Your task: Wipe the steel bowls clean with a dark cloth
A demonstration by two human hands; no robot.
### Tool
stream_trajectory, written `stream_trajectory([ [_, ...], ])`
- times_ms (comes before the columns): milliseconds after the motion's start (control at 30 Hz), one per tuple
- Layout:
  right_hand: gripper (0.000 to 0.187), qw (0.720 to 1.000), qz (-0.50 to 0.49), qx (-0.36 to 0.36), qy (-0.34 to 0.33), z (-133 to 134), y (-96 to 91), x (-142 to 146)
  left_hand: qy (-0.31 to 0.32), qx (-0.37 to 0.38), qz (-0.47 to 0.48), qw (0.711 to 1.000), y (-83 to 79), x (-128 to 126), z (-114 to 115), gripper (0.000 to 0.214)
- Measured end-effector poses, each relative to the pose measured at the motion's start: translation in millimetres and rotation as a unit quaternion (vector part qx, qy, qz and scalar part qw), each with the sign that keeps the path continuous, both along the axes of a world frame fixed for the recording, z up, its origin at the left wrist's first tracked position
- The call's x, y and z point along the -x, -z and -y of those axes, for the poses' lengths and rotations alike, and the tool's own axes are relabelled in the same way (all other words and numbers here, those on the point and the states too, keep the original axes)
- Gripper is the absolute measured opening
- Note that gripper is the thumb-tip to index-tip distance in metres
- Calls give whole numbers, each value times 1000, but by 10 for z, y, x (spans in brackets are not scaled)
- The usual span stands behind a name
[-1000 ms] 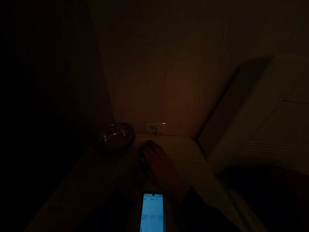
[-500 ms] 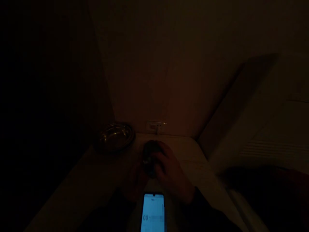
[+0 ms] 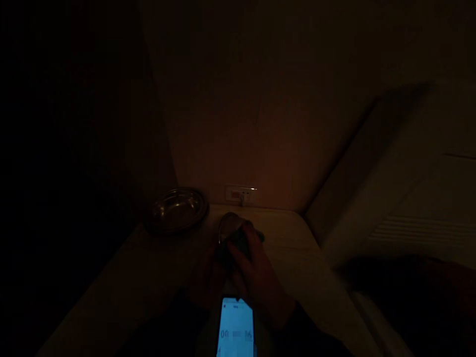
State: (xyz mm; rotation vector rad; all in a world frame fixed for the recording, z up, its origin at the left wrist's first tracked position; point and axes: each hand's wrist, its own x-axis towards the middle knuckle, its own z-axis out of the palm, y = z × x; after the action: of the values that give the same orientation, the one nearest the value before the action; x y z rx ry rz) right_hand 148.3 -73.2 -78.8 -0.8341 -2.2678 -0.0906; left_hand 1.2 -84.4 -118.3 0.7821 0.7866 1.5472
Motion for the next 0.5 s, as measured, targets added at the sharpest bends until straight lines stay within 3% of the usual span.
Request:
stream_trajectory([
  [100,54,999,-20,28,32,-39,-16,48,-14,12,5,1000,71,-33,-30,44],
  [200,63,998,-18,43,41,4,33,96,-39,7,-3,999,89,12,-27,43],
  [267,72,1000,1,24,9,44,78,55,-29,10,4,1000,56,35,-24,46],
  [367,71,999,16,27,-16,40,84,-74,14,4,22,1000,-29,-19,-45,51],
  [500,59,999,-14,44,19,-47,3,-79,44,7,31,999,-64,-110,-70,52],
])
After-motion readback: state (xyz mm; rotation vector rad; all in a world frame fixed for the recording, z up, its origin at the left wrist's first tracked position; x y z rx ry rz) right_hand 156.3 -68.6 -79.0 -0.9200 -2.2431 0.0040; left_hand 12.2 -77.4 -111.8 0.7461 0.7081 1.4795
